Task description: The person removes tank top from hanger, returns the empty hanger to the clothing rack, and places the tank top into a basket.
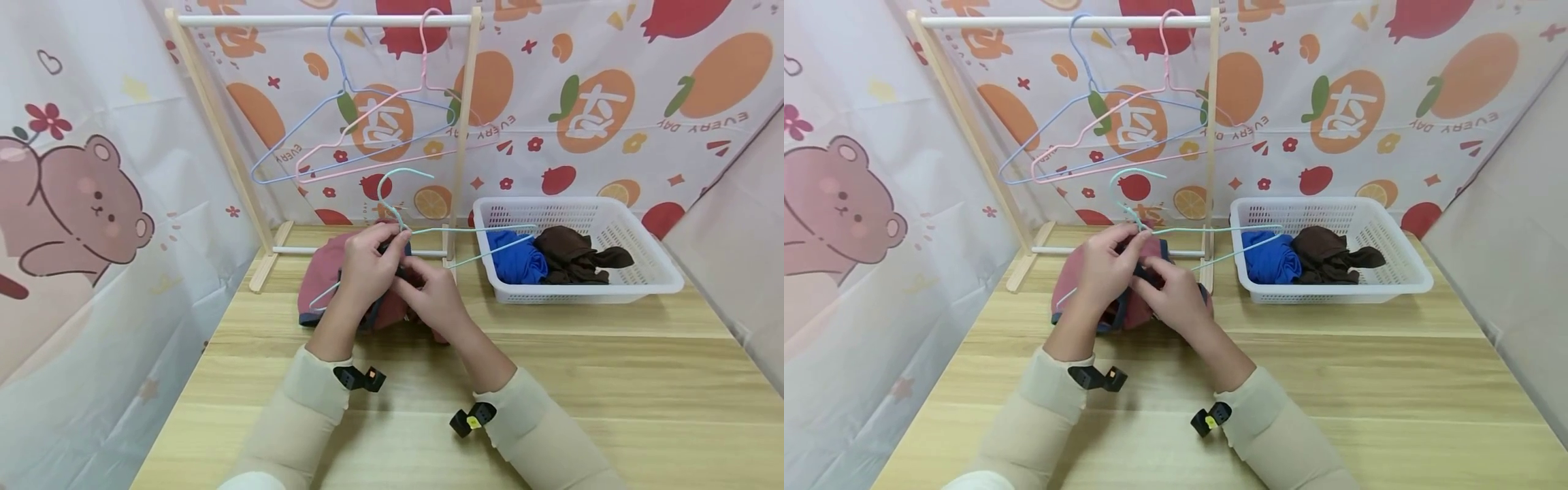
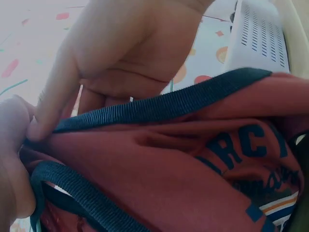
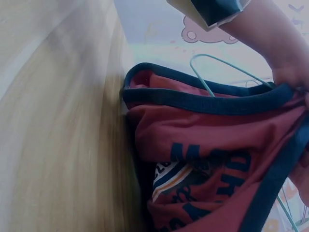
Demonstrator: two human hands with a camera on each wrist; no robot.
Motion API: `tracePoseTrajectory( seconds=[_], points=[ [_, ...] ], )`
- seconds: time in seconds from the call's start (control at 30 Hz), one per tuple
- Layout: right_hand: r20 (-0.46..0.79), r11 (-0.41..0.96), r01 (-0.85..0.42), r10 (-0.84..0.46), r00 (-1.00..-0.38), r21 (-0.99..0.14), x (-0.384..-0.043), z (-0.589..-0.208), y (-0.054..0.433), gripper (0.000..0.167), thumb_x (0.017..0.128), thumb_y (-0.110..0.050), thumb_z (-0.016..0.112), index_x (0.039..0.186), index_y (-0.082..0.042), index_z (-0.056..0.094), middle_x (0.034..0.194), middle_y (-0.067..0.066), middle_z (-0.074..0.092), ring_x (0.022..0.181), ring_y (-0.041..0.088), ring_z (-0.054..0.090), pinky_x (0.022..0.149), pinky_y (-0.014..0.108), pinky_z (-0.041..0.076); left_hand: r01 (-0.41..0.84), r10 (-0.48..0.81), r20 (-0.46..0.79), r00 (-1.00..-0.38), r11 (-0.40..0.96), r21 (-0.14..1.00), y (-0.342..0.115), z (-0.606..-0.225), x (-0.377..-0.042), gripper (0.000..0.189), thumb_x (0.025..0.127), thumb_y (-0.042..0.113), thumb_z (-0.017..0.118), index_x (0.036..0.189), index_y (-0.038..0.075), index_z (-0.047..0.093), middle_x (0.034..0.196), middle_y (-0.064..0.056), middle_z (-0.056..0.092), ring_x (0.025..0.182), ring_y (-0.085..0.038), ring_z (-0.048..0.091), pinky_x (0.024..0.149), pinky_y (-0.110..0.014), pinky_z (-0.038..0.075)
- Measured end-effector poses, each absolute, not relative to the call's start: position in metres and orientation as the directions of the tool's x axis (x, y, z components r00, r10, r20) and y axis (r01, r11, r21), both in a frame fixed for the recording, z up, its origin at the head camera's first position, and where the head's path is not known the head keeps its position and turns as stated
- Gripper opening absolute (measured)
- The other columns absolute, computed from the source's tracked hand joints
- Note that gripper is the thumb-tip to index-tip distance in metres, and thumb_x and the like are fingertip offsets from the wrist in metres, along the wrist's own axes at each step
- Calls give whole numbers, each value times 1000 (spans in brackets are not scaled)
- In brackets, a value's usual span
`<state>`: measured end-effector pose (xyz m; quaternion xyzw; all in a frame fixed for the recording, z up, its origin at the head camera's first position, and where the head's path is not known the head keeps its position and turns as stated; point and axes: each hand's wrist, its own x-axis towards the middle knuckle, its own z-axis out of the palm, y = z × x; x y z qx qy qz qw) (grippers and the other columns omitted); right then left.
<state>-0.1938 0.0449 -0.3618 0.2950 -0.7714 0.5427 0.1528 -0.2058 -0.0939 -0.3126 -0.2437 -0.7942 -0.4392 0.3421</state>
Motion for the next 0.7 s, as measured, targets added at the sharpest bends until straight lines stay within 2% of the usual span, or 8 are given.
tracePoseTrajectory(
  seconds=[0.1, 0.23, 0.43, 0.7],
  points=[
    [575, 192, -614, -224, -787, -765, -196, -361, 44, 17, 93, -15, 68, 108, -8, 72, 88, 3, 73, 70, 8, 62, 64, 24, 52, 695, 104, 757, -645, 490, 525, -91, -310, -208, 18, 95, 15, 66, 85, 2, 72, 79, -10, 67, 70, -18, 59, 64, -30, 48],
    [584, 164, -607, -170, -794, -778, -198, -360, 42, 14, 94, -14, 65, 102, -6, 74, 84, 4, 72, 65, 9, 60, 57, 24, 49, 696, 124, 746, -654, 486, 529, -87, -306, -210, 18, 95, 16, 65, 85, 2, 72, 77, -9, 65, 69, -18, 57, 63, -31, 46],
    [591, 159, -607, -141, -794, -778, -201, -360, 42, 15, 95, -15, 65, 100, -4, 74, 81, 6, 72, 60, 8, 57, 52, 23, 45, 686, 138, 723, -677, 476, 551, -87, -299, -213, 16, 95, 15, 65, 89, 2, 72, 77, -9, 64, 67, -17, 55, 61, -28, 44],
    [587, 172, -603, -135, -798, -779, -204, -362, 43, 17, 93, -19, 68, 97, -5, 76, 79, 5, 72, 60, 9, 57, 52, 24, 46, 670, 139, 675, -724, 371, 643, -87, -284, -215, 21, 95, 14, 65, 79, 2, 69, 69, -7, 60, 55, -14, 51, 54, -24, 43]
  ],
)
